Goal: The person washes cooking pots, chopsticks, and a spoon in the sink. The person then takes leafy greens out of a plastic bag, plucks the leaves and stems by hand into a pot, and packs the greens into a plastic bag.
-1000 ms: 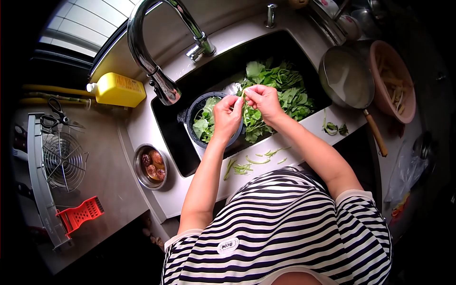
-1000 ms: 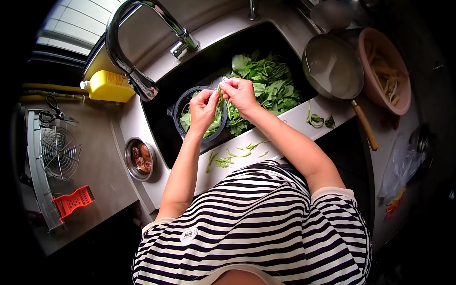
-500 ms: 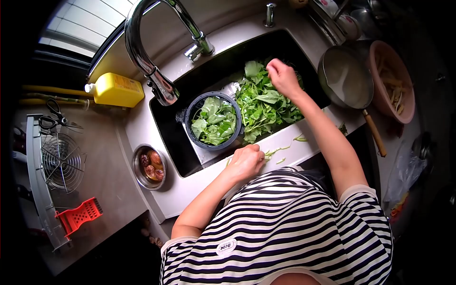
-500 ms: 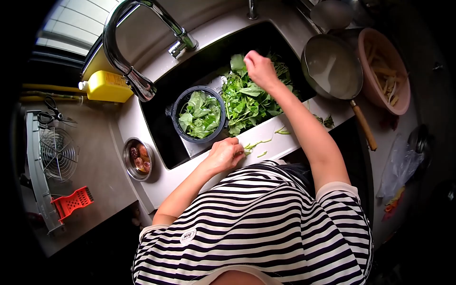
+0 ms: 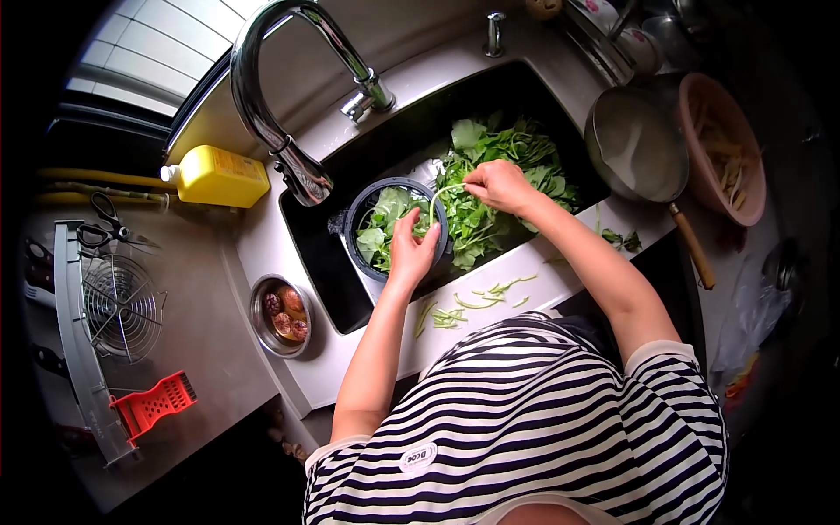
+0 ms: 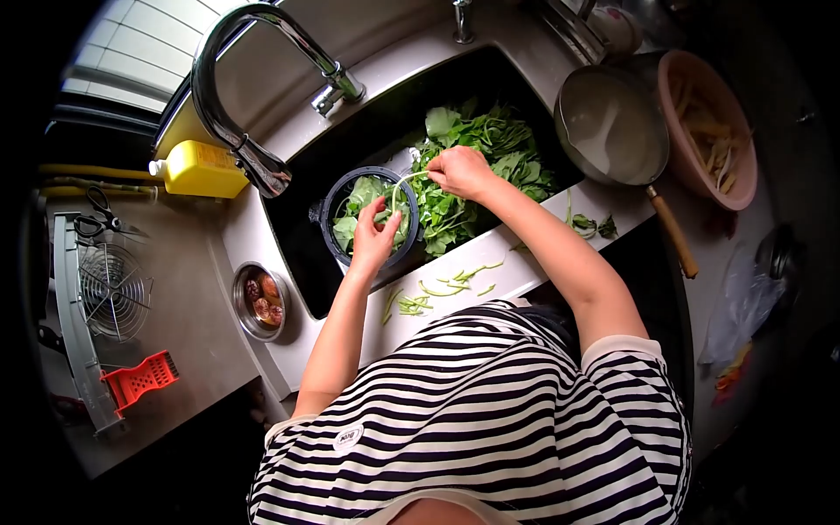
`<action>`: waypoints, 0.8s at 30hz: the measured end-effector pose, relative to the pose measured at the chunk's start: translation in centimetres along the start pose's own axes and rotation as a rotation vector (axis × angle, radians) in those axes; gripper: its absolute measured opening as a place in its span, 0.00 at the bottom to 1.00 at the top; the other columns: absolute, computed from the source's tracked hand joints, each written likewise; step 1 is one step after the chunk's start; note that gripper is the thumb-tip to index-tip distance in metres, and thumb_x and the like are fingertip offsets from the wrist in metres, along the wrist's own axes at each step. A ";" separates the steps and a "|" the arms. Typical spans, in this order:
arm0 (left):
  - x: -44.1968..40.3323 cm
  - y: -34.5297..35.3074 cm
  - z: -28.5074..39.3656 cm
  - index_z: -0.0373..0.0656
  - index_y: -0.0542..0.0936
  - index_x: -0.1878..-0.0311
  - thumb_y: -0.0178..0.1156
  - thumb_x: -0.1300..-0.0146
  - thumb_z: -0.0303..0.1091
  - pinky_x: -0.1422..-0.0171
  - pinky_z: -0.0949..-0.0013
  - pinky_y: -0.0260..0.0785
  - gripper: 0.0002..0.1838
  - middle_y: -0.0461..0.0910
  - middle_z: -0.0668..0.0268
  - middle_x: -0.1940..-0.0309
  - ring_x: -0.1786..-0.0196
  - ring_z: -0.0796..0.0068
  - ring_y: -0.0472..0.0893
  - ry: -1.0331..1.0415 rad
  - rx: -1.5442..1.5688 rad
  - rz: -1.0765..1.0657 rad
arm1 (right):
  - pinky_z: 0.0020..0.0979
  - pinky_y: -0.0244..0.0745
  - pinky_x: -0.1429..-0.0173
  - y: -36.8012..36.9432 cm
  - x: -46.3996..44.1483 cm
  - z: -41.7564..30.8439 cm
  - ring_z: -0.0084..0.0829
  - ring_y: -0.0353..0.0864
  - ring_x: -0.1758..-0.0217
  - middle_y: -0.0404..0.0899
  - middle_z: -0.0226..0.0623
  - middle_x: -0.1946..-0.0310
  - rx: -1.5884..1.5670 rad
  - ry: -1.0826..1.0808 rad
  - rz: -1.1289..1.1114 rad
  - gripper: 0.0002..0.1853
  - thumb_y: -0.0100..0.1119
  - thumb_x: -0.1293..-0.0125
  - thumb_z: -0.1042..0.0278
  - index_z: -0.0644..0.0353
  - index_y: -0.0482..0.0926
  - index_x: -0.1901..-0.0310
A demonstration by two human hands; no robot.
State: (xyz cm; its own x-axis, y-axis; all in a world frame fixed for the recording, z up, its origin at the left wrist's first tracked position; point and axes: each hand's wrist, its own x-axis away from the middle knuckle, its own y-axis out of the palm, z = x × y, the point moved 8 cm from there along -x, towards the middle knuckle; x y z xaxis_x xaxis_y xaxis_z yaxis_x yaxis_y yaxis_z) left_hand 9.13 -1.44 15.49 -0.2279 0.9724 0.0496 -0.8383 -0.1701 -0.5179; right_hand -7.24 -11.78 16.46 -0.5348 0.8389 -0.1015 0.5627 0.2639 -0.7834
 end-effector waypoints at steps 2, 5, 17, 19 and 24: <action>-0.2 1.4 -1.8 0.39 0.74 0.50 0.57 0.38 0.41 0.72 0.77 0.68 0.18 0.77 0.64 0.58 0.71 0.79 0.75 -0.351 0.305 -0.165 | 0.37 0.74 0.64 -1.1 0.3 -0.3 0.39 0.79 0.69 0.80 0.37 0.75 -0.071 -0.009 0.036 0.09 0.59 0.47 0.60 0.53 0.83 0.67; 0.0 2.6 -1.1 0.41 0.78 0.55 0.52 0.34 0.39 0.75 0.81 0.66 0.13 0.79 0.68 0.70 0.76 0.83 0.73 -0.434 0.652 -0.414 | 0.32 0.74 0.65 -2.2 1.0 -0.9 0.34 0.80 0.71 0.81 0.37 0.73 -0.093 -0.070 0.070 0.10 0.60 0.47 0.62 0.54 0.83 0.65; 0.7 -1.1 7.7 0.41 0.82 0.65 0.62 0.47 0.27 0.74 0.67 0.64 0.06 0.74 0.63 0.79 0.78 0.66 0.73 0.466 -0.336 -0.310 | 0.37 0.70 0.69 -0.5 2.9 -7.2 0.43 0.76 0.76 0.78 0.46 0.79 -0.272 -0.131 -0.514 0.09 0.58 0.48 0.67 0.61 0.82 0.69; 0.9 -1.2 9.0 0.43 0.82 0.66 0.62 0.49 0.27 0.73 0.65 0.65 0.05 0.73 0.61 0.80 0.77 0.61 0.73 0.520 -0.412 -0.256 | 0.38 0.70 0.69 -0.4 2.6 -7.3 0.44 0.77 0.76 0.77 0.46 0.80 -0.263 -0.118 -0.441 0.08 0.57 0.49 0.68 0.61 0.82 0.69; 0.1 -2.3 8.7 0.43 0.81 0.67 0.62 0.47 0.28 0.75 0.65 0.63 0.04 0.71 0.62 0.83 0.81 0.64 0.72 0.485 -0.336 0.026 | 0.24 0.68 0.74 0.4 1.8 -4.5 0.19 0.73 0.79 0.77 0.30 0.84 -0.829 0.138 0.001 0.07 0.59 0.46 0.69 0.64 0.81 0.71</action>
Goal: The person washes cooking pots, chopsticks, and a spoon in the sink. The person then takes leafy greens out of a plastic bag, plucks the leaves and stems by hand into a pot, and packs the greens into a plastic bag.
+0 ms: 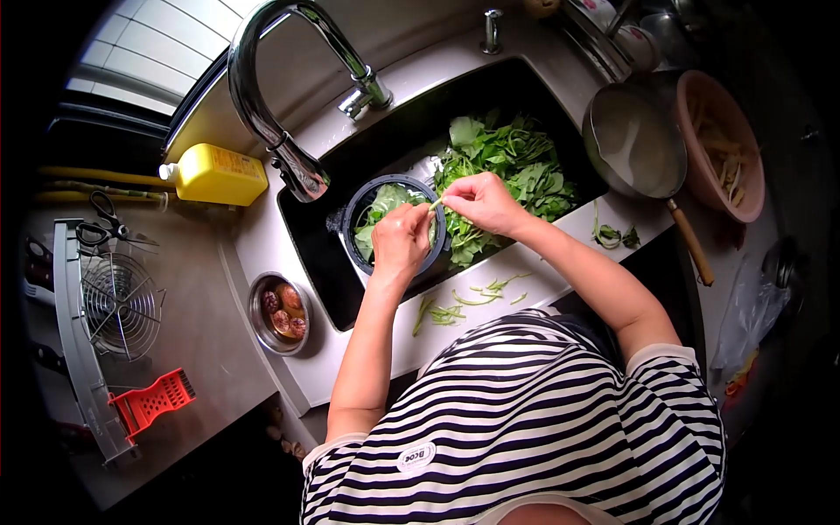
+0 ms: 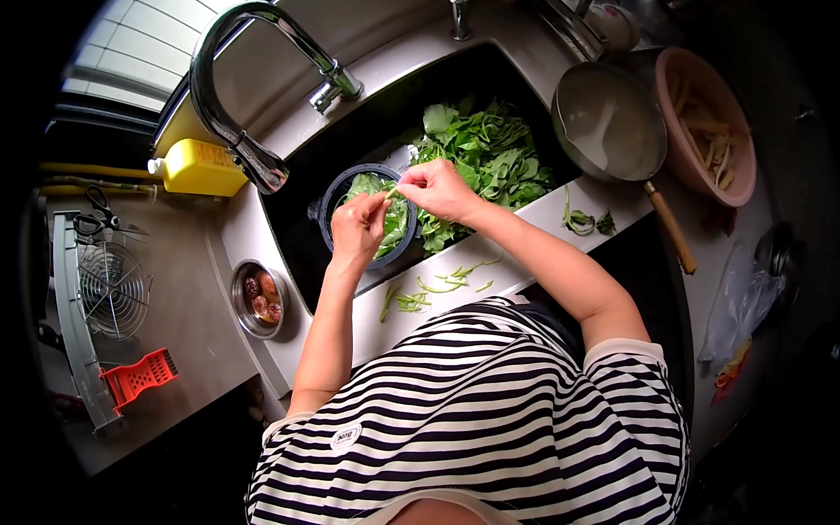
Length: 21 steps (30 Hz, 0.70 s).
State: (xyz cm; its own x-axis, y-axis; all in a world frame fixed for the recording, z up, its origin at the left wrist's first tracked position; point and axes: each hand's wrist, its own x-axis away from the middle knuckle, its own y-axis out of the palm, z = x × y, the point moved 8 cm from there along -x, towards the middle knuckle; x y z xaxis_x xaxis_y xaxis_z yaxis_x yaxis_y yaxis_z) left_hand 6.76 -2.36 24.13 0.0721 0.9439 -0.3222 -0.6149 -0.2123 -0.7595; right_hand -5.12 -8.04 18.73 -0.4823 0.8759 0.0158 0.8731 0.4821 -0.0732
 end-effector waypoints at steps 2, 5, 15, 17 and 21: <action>-0.3 -0.4 0.8 0.43 0.81 0.67 0.61 0.47 0.28 0.75 0.66 0.63 0.04 0.70 0.62 0.84 0.81 0.65 0.72 -0.001 0.002 0.099 | 0.17 0.63 0.73 0.0 -0.1 -0.3 0.11 0.68 0.77 0.76 0.23 0.80 -0.235 -0.072 0.186 0.07 0.59 0.43 0.70 0.65 0.81 0.71; -0.1 0.8 1.8 0.45 0.79 0.66 0.60 0.46 0.30 0.72 0.63 0.66 0.04 0.73 0.62 0.78 0.75 0.61 0.74 0.017 -0.029 0.028 | 0.15 0.48 0.80 -0.1 -1.0 -0.4 0.09 0.55 0.84 0.68 0.19 0.83 -0.566 0.114 0.324 0.07 0.57 0.39 0.67 0.62 0.80 0.65; 10.0 -1.8 -3.2 0.43 0.83 0.68 0.65 0.53 0.30 0.67 0.64 0.68 0.07 0.75 0.62 0.77 0.72 0.62 0.76 -0.295 -0.081 -0.545 | 0.16 0.46 0.79 -1.2 -3.1 -4.4 0.09 0.54 0.84 0.63 0.16 0.86 -0.594 0.065 0.129 0.07 0.55 0.38 0.66 0.59 0.80 0.67; 12.3 -1.9 -3.1 0.43 0.83 0.68 0.66 0.56 0.30 0.65 0.62 0.68 0.09 0.75 0.61 0.77 0.69 0.61 0.77 -0.317 -0.094 -0.689 | 0.16 0.48 0.79 1.9 -3.9 -3.1 0.10 0.55 0.83 0.65 0.18 0.85 -0.618 0.089 0.040 0.07 0.55 0.38 0.66 0.60 0.80 0.67; 13.9 -2.3 -2.9 0.40 0.82 0.62 0.69 0.58 0.34 0.56 0.64 0.70 0.17 0.78 0.60 0.68 0.62 0.60 0.78 -0.413 -0.119 -0.822 | 0.25 0.68 0.56 8.1 -6.0 4.1 0.25 0.75 0.63 0.79 0.35 0.65 -0.246 0.182 -0.028 0.15 0.52 0.37 0.62 0.65 0.78 0.56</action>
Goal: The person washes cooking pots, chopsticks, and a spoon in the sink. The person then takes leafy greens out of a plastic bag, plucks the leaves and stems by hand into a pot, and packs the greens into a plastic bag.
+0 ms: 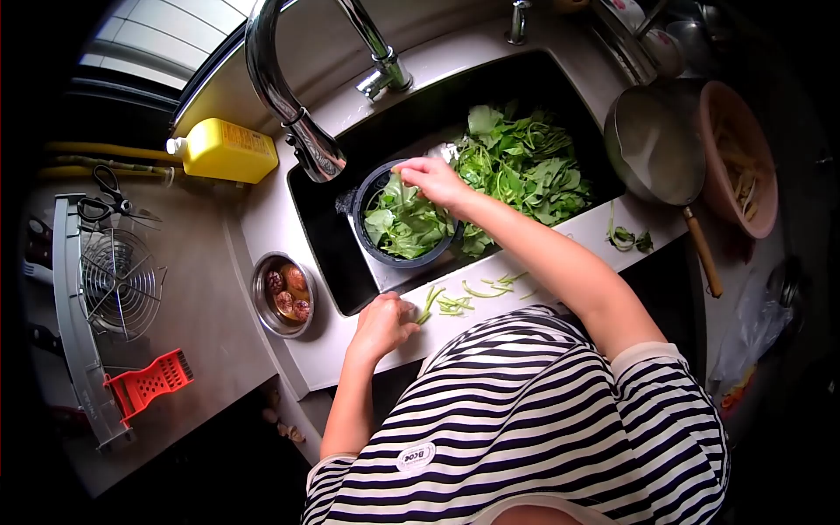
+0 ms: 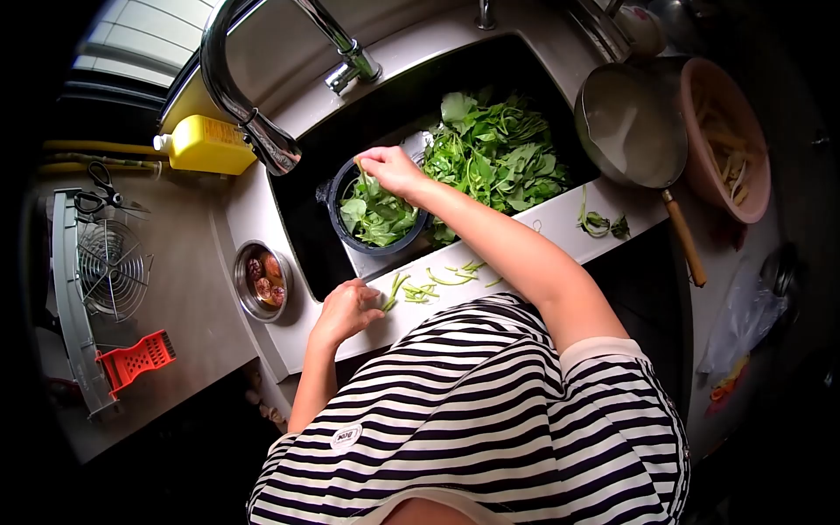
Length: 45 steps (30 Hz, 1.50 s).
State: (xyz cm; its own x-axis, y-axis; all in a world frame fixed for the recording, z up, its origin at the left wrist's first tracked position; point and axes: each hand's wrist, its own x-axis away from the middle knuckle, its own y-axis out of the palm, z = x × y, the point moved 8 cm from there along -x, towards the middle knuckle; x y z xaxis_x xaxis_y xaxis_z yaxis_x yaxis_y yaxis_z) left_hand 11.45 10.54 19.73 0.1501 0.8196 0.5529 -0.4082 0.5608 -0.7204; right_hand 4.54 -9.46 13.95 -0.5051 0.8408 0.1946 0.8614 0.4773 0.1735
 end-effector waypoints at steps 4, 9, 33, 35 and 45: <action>-0.6 -1.6 -0.5 0.37 0.81 0.60 0.70 0.58 0.37 0.55 0.63 0.70 0.20 0.78 0.58 0.65 0.60 0.57 0.78 0.011 -0.016 0.091 | 0.35 0.60 0.35 -0.9 -2.3 5.4 0.44 0.68 0.40 0.70 0.50 0.45 0.524 -0.032 -0.039 0.24 0.47 0.38 0.60 0.64 0.69 0.43; -5.6 -4.4 -1.2 0.38 0.80 0.57 0.66 0.50 0.41 0.52 0.61 0.68 0.20 0.78 0.56 0.62 0.57 0.55 0.77 0.037 -0.058 0.232 | 0.33 0.71 0.46 -6.3 -0.3 4.3 0.38 0.78 0.52 0.79 0.44 0.56 0.509 0.007 -0.021 0.18 0.53 0.42 0.60 0.62 0.78 0.54; -43.8 1.4 -9.5 0.47 0.76 0.47 0.50 0.41 0.34 0.45 0.60 0.70 0.18 0.73 0.61 0.44 0.43 0.63 0.74 -0.535 -0.190 0.020 | 0.34 0.73 0.64 -15.9 11.8 -1.0 0.36 0.75 0.69 0.77 0.35 0.74 1.077 -0.179 0.374 0.06 0.60 0.45 0.68 0.61 0.78 0.74; -44.3 1.8 -9.6 0.47 0.77 0.47 0.51 0.41 0.34 0.45 0.60 0.71 0.18 0.73 0.61 0.44 0.43 0.63 0.74 -0.529 -0.206 0.005 | 0.34 0.73 0.67 -16.4 11.9 -1.1 0.37 0.75 0.71 0.76 0.35 0.76 1.058 -0.158 0.418 0.06 0.60 0.46 0.69 0.61 0.77 0.76; -35.4 -1.9 -2.9 0.41 0.75 0.67 0.52 0.41 0.31 0.72 0.70 0.73 0.05 0.80 0.60 0.74 0.75 0.69 0.81 -0.314 0.902 -0.016 | 0.36 0.74 0.64 -16.7 12.5 -1.2 0.39 0.77 0.68 0.77 0.38 0.75 1.011 -0.186 0.473 0.10 0.58 0.43 0.64 0.61 0.77 0.77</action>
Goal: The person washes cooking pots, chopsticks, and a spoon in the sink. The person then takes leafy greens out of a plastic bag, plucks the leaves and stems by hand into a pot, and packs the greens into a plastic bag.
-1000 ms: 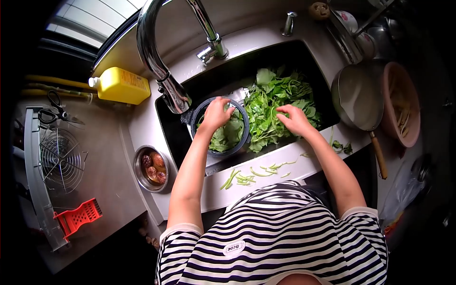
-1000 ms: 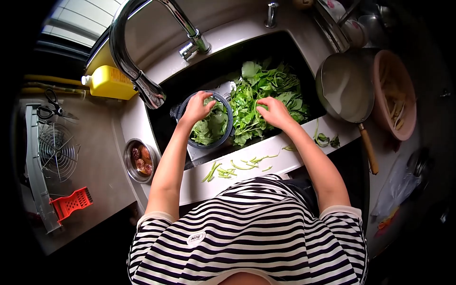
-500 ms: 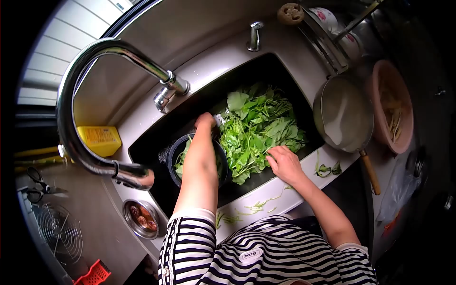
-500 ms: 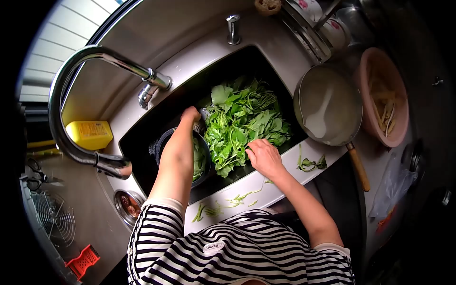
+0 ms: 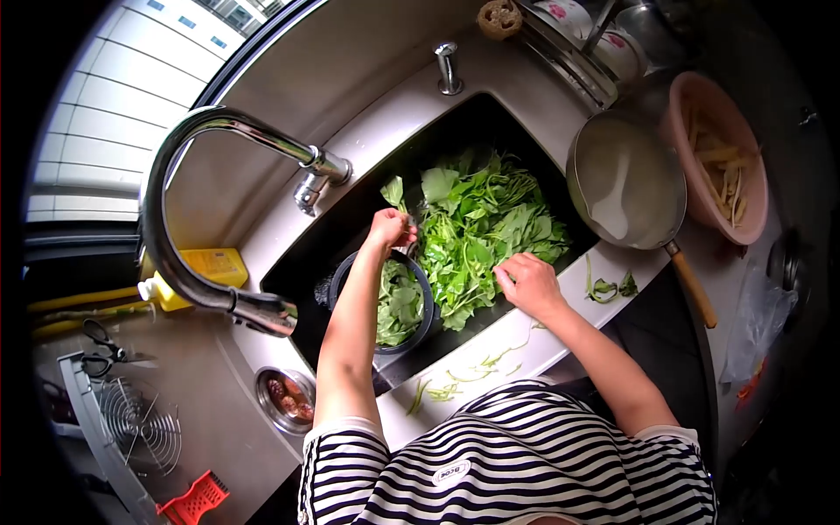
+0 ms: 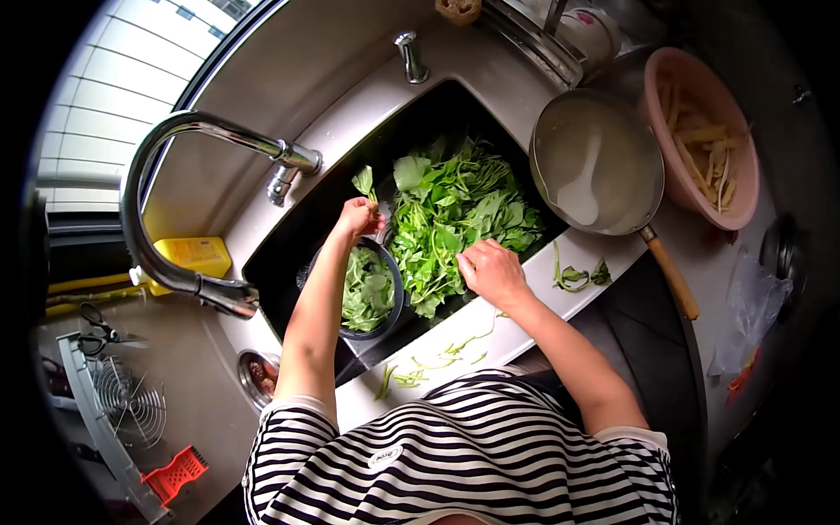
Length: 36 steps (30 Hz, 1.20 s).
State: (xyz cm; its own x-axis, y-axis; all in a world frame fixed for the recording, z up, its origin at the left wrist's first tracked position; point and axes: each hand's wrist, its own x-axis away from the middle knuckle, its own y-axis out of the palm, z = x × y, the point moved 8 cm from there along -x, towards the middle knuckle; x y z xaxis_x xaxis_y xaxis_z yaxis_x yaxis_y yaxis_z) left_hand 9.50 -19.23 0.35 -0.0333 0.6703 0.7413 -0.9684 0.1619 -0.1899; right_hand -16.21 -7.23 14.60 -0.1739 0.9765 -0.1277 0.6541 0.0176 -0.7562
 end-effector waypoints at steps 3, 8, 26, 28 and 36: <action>6.9 2.5 -0.6 0.44 0.73 0.66 0.52 0.36 0.33 0.79 0.78 0.66 0.05 0.77 0.66 0.79 0.81 0.77 0.75 0.054 0.369 -0.337 | 0.36 0.74 0.64 -0.7 0.3 -0.5 0.38 0.77 0.68 0.77 0.37 0.74 -0.058 -0.064 0.055 0.09 0.59 0.44 0.66 0.61 0.77 0.76; 16.9 4.7 -2.4 0.41 0.75 0.65 0.53 0.36 0.34 0.81 0.79 0.63 0.07 0.76 0.66 0.80 0.83 0.80 0.72 0.096 0.388 -0.416 | 0.32 0.73 0.57 -1.5 1.6 -6.8 0.32 0.76 0.58 0.79 0.33 0.63 -0.143 -0.404 0.107 0.09 0.59 0.47 0.70 0.59 0.78 0.63; 29.4 3.2 0.5 0.43 0.78 0.52 0.62 0.50 0.23 0.70 0.69 0.68 0.18 0.75 0.62 0.69 0.73 0.65 0.76 1.009 -0.766 0.237 | 0.38 0.61 0.51 4.8 3.3 -11.6 0.33 0.74 0.63 0.74 0.31 0.74 -0.104 -0.562 -0.330 0.06 0.58 0.45 0.63 0.53 0.80 0.69; 29.1 2.9 0.2 0.41 0.80 0.57 0.62 0.50 0.23 0.70 0.66 0.68 0.14 0.75 0.61 0.72 0.74 0.62 0.76 0.943 -0.797 0.229 | 0.37 0.62 0.53 4.5 3.3 -11.8 0.34 0.74 0.63 0.74 0.32 0.74 -0.121 -0.572 -0.325 0.06 0.59 0.45 0.63 0.53 0.80 0.69; 28.8 2.4 -0.4 0.37 0.79 0.68 0.60 0.48 0.24 0.71 0.67 0.68 0.04 0.75 0.60 0.76 0.75 0.62 0.76 0.888 -0.639 0.250 | 0.37 0.63 0.54 4.0 3.5 -13.0 0.35 0.76 0.63 0.76 0.34 0.72 -0.232 -0.540 -0.330 0.07 0.58 0.45 0.65 0.55 0.79 0.65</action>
State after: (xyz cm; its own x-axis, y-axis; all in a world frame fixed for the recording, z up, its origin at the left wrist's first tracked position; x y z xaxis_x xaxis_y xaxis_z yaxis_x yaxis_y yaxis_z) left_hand 6.28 0.77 21.00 0.2263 0.9733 -0.0373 -0.6457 0.1213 -0.7539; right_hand -4.68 -0.95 19.48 -0.6958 0.6688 -0.2618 0.6342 0.4010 -0.6611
